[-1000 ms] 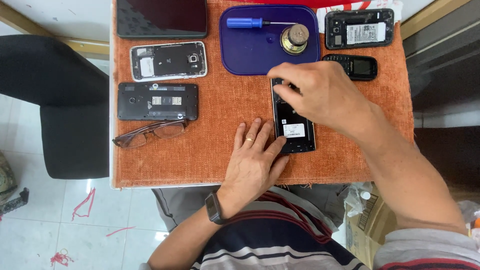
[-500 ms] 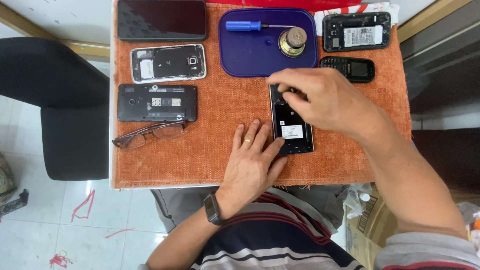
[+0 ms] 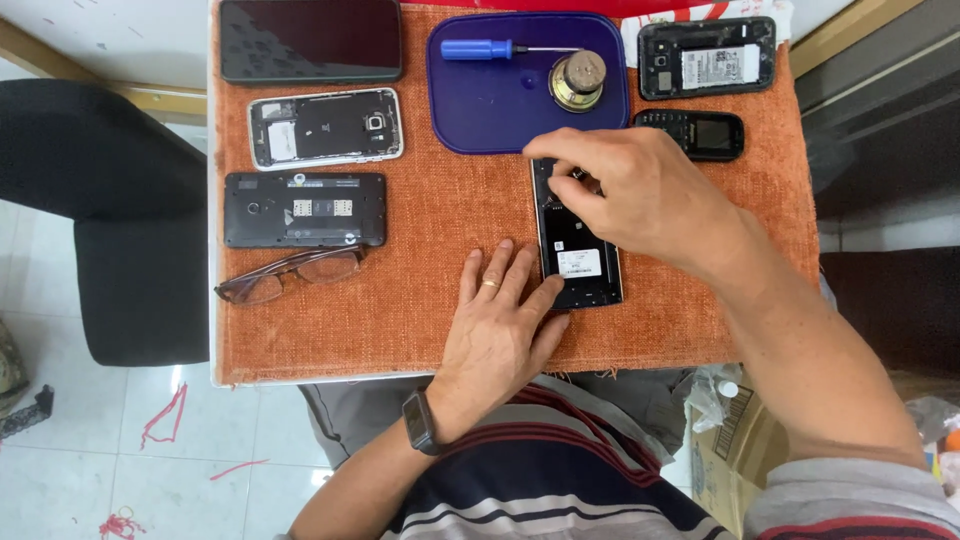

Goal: Disassembling a mobile phone by removing screws with a screwdriver and extracting internal components.

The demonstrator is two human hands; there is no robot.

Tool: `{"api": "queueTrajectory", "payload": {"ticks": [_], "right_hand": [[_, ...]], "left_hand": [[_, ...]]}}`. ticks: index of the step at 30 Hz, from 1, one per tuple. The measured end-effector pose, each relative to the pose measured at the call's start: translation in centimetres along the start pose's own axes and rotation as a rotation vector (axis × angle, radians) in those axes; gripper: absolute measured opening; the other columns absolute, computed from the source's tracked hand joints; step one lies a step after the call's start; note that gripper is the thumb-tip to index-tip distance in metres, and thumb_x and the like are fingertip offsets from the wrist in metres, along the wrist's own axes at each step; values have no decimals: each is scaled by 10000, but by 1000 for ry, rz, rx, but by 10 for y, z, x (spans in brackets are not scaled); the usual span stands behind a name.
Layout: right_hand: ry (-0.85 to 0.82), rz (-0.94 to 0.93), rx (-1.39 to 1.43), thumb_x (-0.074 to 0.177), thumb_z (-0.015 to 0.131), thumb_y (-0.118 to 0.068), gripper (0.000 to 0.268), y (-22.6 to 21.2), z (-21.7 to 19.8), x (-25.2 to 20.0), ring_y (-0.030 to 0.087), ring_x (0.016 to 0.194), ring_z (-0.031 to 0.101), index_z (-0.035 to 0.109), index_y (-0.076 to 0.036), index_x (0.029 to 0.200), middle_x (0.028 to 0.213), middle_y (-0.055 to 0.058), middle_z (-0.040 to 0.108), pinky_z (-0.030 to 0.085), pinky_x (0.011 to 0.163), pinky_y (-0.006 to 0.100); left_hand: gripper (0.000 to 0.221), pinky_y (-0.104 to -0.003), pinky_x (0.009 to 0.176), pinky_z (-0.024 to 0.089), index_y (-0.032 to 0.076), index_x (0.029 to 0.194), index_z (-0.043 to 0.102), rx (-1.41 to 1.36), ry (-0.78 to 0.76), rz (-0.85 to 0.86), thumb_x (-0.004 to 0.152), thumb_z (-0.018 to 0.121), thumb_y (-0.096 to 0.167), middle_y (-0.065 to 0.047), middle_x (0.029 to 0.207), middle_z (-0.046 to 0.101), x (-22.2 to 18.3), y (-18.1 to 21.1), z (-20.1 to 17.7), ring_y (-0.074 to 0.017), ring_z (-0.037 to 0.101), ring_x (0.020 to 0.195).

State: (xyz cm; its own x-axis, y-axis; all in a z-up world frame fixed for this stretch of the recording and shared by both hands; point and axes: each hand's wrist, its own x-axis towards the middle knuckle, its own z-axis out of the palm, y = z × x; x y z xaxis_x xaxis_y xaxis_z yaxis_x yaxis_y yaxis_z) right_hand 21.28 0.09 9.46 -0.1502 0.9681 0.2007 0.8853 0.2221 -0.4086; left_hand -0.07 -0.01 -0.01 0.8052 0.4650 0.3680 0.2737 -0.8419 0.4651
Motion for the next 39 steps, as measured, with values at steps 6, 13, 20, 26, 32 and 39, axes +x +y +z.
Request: {"api": "queueTrajectory", "payload": {"ticks": [6,13,20,26,32,39], "right_hand": [[-29,-25,37,958,623,60,353,1,-1,5,248,749,712,648,45,1310,945,120,742,633,697,365],[43,50,-19,969,714,-34,297,10,1,9,248,664,728,691,42,1256,950,176,774,628,620,349],[-79,86,74,947,646,6,332,6,-5,20,208,819,731,673,-17,1277,952,59,763,616,773,362],[-14,42,-38,950,759,-80,227,7,3,21,220,763,756,733,0,1161,894,104,786,610,664,317],[-173,44,12,927,653,19,411,-4,-5,21,253,904,741,655,-33,1334,1059,98,764,621,836,394],[-74,15,-22,954,659,34,324,-5,-5,16,264,878,732,681,21,1276,1011,127,761,597,773,389]], "left_hand": [[375,-628,1177,316,92,1235,704,-8,-1,-4,957,688,342,-244,1411,583,1,-1,-1,-449,511,1358],[388,-652,1166,325,79,1236,699,-33,0,4,943,716,333,-252,1418,572,-1,-3,2,-455,503,1364],[361,-644,1170,322,55,1211,699,-87,6,15,948,716,303,-257,1390,596,3,-4,-4,-456,530,1346],[357,-650,1160,335,49,1225,691,-88,14,25,963,694,292,-255,1383,591,0,-5,-5,-463,524,1350],[364,-634,1156,341,59,1223,693,-60,10,40,959,692,310,-235,1369,591,-1,-5,-5,-446,525,1341],[370,-625,1164,345,69,1238,681,-41,2,42,969,677,322,-237,1372,594,-2,-4,-6,-446,532,1345]]}}
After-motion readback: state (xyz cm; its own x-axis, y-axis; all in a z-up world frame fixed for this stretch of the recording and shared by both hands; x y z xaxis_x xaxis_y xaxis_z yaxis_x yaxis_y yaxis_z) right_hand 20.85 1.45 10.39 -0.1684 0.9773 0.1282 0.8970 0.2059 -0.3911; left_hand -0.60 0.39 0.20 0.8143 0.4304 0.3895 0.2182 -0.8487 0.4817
